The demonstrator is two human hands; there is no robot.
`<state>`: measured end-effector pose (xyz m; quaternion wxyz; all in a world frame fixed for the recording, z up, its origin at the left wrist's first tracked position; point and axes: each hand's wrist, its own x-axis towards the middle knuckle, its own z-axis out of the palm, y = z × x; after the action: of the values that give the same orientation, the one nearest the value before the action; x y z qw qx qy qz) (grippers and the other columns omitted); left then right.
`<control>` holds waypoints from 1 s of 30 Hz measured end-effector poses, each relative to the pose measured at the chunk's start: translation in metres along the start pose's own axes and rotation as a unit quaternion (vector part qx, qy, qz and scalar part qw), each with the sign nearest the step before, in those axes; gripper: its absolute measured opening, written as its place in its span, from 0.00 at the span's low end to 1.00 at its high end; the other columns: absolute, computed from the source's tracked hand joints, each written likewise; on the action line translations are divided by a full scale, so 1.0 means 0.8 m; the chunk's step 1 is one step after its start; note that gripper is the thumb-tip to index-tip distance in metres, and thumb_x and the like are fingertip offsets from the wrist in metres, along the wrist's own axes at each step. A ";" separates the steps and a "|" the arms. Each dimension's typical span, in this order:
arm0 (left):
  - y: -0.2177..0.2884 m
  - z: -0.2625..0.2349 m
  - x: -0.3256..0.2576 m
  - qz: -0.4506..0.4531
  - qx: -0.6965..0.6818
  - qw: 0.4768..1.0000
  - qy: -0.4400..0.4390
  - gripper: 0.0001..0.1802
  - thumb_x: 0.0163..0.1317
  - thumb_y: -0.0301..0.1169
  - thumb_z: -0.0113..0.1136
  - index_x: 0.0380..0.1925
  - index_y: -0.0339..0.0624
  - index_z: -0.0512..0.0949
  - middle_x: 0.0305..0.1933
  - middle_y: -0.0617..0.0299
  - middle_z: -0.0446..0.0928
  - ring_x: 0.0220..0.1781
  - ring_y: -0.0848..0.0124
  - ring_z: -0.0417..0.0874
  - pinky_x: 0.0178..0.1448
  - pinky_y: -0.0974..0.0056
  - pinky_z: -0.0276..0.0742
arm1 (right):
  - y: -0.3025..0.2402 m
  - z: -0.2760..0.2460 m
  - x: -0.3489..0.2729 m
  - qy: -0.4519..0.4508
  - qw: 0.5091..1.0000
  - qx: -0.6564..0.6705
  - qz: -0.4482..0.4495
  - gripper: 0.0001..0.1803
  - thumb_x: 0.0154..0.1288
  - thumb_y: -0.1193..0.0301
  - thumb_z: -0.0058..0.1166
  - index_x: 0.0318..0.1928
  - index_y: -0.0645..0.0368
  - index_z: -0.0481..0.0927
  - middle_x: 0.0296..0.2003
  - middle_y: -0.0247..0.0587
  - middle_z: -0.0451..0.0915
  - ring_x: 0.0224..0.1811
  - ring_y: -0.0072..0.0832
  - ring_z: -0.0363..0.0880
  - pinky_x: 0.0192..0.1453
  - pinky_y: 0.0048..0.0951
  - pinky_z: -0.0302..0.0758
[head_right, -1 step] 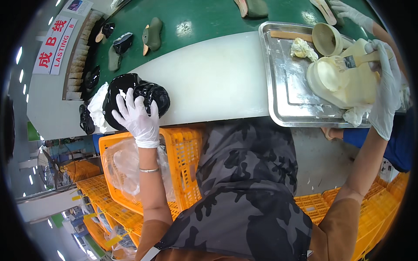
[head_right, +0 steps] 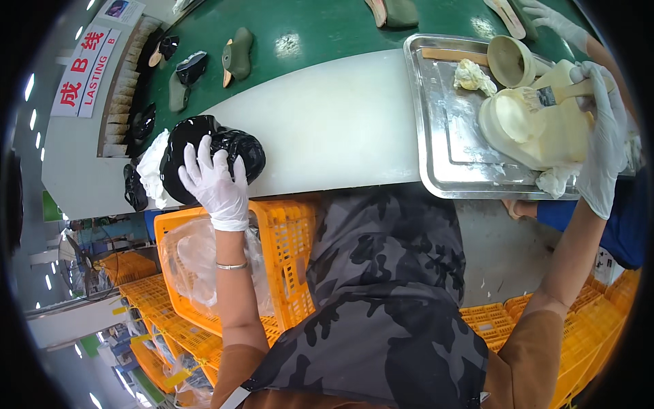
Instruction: The person applies a white adhesive to the bottom of a shoe sole using a brush. They repeatedly dip the brush into a container of glue and spread it across the textured surface of the sole. The person handles multiple shoe soles, placing them on a green workbench and retrieving them from a yellow basket.
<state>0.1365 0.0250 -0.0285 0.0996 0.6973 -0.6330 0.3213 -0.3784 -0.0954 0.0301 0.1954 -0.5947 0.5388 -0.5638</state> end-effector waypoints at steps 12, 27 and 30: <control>0.058 -0.035 0.003 0.185 -0.232 0.950 0.096 0.19 0.45 0.19 0.60 0.40 0.34 0.70 0.46 0.48 0.76 0.40 0.61 0.78 0.41 0.63 0.71 | -0.011 0.005 -0.003 0.001 0.999 0.033 0.015 0.12 0.67 0.65 0.45 0.42 0.60 0.77 0.35 0.30 0.78 0.28 0.12 0.66 0.34 0.13 0.63; 0.094 -0.059 0.028 -0.087 -0.593 0.788 0.136 0.20 0.55 0.26 0.54 0.48 0.32 0.66 0.48 0.54 0.74 0.41 0.68 0.79 0.45 0.65 0.74 | -0.063 0.042 -0.102 -0.007 0.998 0.013 -0.062 0.09 0.68 0.73 0.41 0.40 0.64 0.75 0.38 0.39 0.78 0.39 0.20 0.76 0.39 0.21 0.73; 0.129 -0.078 0.048 -0.188 -0.707 0.682 0.005 0.24 0.58 0.27 0.52 0.55 0.32 0.62 0.55 0.54 0.71 0.42 0.70 0.78 0.48 0.65 0.74 | -0.057 0.053 -0.120 -0.063 0.997 -0.020 -0.040 0.06 0.62 0.79 0.47 0.40 0.64 0.75 0.38 0.41 0.79 0.38 0.26 0.79 0.41 0.27 0.77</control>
<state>0.0186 0.0092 0.0143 0.6242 0.5224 -0.5274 -0.2435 -0.3008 -0.0131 0.0121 0.1942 -0.6538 0.5127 -0.5214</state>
